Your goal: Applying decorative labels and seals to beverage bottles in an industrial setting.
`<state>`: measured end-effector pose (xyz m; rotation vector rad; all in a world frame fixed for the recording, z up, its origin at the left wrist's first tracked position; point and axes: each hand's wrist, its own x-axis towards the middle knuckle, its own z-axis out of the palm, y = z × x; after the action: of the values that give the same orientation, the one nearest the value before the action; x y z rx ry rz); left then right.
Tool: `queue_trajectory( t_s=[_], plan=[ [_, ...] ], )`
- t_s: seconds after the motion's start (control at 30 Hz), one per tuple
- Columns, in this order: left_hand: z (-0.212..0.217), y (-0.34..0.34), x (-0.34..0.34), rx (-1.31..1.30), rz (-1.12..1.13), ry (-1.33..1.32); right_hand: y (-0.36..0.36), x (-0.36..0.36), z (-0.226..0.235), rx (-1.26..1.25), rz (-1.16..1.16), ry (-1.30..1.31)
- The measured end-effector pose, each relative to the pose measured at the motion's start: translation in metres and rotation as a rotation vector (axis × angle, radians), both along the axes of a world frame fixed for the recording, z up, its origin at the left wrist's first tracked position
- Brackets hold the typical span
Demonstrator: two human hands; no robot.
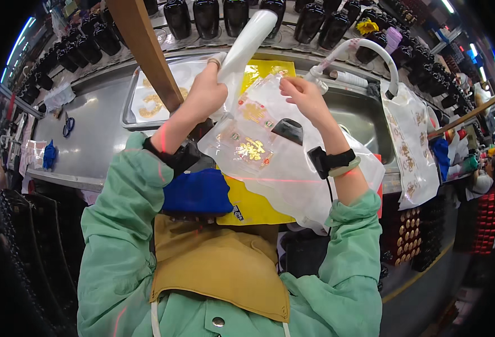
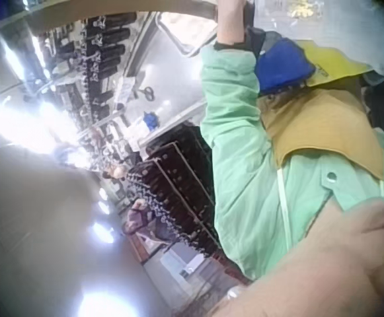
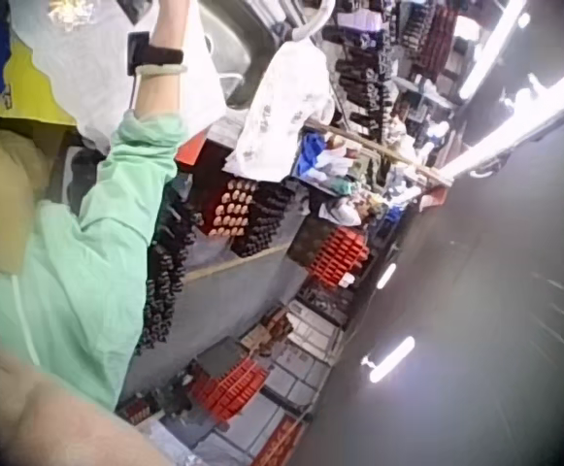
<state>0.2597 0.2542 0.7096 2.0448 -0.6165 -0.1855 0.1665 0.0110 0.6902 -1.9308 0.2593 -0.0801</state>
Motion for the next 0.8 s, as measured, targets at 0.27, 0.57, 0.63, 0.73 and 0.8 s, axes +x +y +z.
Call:
queue_trajectory(
  t_s=[0.27, 0.57, 0.63, 0.73, 0.8],
  plan=[
    [0.02, -0.015, -0.095, -0.157, -0.372, 0.364, 0.075, -0.044, 0.026, 0.462, -0.357, -0.301],
    [0.015, 0.036, -0.127, -0.092, -0.598, 0.117, -0.012, -0.352, -0.013, -0.186, -1.423, -0.642],
    [0.01, 0.052, -0.122, -0.021, -0.529, 0.2, -0.01, -0.419, -0.031, -0.488, -1.655, -0.422],
    [0.011, 0.062, -0.1, 0.139, -0.488, 0.26, -0.011, -0.466, -0.079, -0.603, -1.808, -0.251],
    [0.014, 0.062, -0.082, 0.148, -0.424, 0.287, -0.025, -0.461, -0.112, -0.632, -1.702, -0.028]
  ],
)
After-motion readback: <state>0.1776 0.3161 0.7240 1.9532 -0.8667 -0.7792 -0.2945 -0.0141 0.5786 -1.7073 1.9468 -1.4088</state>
